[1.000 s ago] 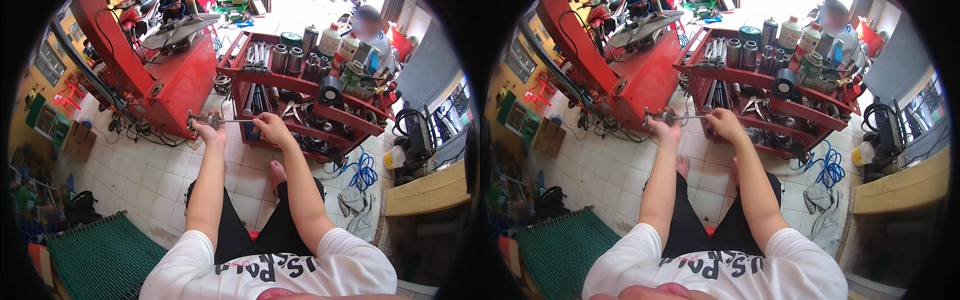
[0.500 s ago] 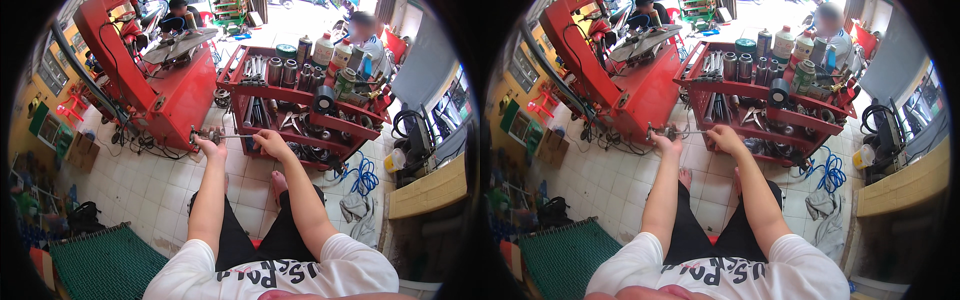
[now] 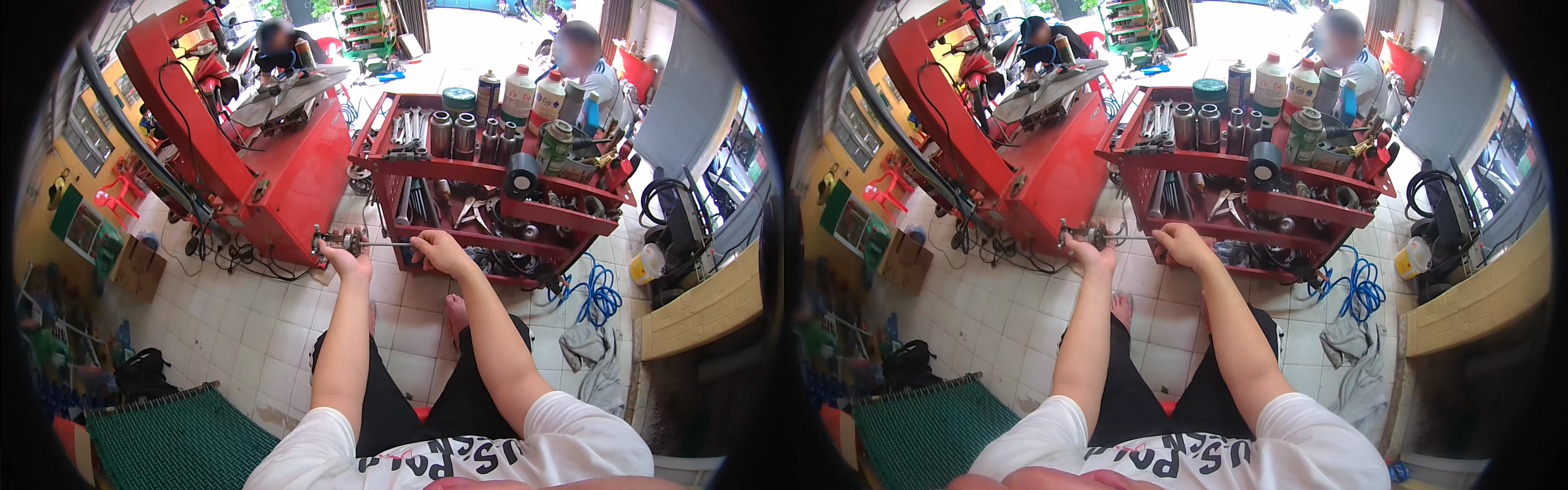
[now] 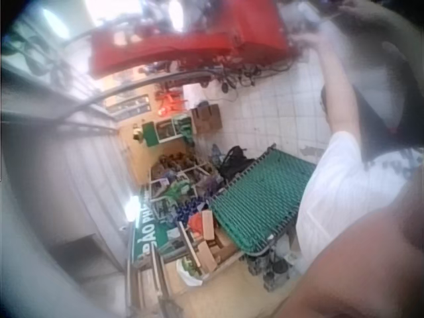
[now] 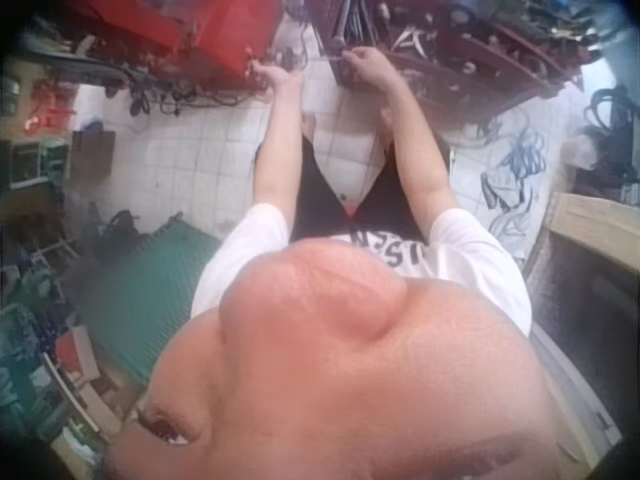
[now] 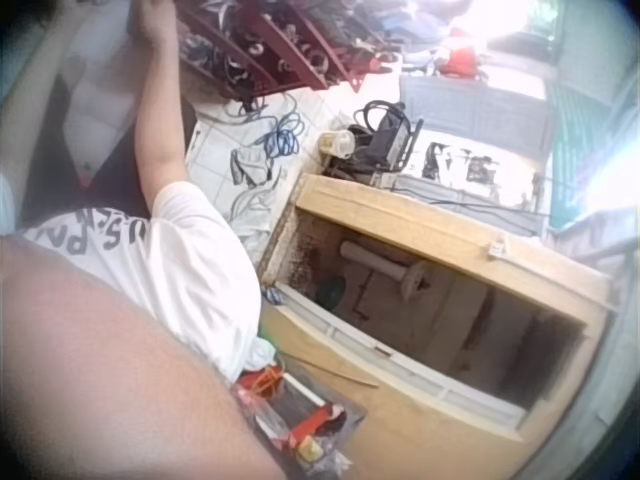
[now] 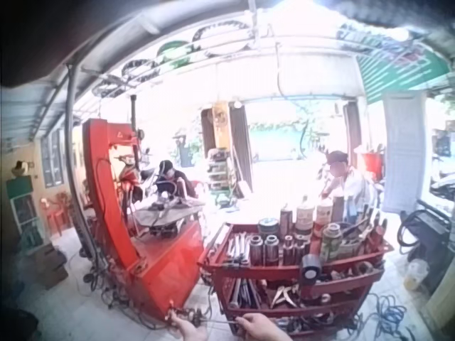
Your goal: The person sits on a low stool in a workshop and uses a wrench to tighten a bolt on a small mechanical assembly held in their left hand. They repeatedly adjust the wrench and rotate the part to access different angles.
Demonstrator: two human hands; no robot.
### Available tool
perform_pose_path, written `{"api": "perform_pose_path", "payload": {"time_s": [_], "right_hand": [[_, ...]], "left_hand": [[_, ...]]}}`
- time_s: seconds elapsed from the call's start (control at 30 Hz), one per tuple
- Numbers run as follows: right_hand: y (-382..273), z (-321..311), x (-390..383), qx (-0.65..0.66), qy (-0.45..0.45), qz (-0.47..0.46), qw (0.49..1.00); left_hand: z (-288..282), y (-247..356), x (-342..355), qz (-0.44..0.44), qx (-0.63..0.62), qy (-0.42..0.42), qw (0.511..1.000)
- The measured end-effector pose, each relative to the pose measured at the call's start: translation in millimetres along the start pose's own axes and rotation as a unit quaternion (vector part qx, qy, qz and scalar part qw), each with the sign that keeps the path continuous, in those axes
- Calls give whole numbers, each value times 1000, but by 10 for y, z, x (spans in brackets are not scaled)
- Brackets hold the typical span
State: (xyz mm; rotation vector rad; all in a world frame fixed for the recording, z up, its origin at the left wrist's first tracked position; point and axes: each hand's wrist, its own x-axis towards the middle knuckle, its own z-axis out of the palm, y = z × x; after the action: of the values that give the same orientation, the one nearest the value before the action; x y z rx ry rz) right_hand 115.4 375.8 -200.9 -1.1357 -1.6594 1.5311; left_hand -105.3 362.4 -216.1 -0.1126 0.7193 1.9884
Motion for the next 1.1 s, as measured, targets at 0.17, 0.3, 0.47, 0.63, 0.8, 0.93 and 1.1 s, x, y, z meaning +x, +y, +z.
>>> {"api": "perform_pose_path", "payload": {"time_s": [0.17, 0.3, 0.47, 0.63, 0.8, 0.93, 1.1], "right_hand": [[-35, 33, -27, -16, 27, -68, 997], [-5, 16, -13, -45, 45, -55, 996], [-117, 53, -49, 22, 39, 19, 999], [27, 14, -6, -12, 5, 31, 999], [137, 40, 57, -34, 37, -68, 996], [73, 60, 48, 5, 34, 4, 999], [39, 27, 45, -14, -20, 74, 997]], "left_hand": [[-58, 14, 60, 8, -5, -14, 1000], [-68, -11, 84, 5, -8, -19, 1000], [-110, 21, 106, 9, -6, -17, 1000], [-33, -12, 10, 11, 10, -13, 1000], [-95, -11, 109, 0, 2, -17, 1000], [-53, 1, 38, 7, 5, -17, 1000], [-76, -33, 54, 10, 18, -25, 999]]}}
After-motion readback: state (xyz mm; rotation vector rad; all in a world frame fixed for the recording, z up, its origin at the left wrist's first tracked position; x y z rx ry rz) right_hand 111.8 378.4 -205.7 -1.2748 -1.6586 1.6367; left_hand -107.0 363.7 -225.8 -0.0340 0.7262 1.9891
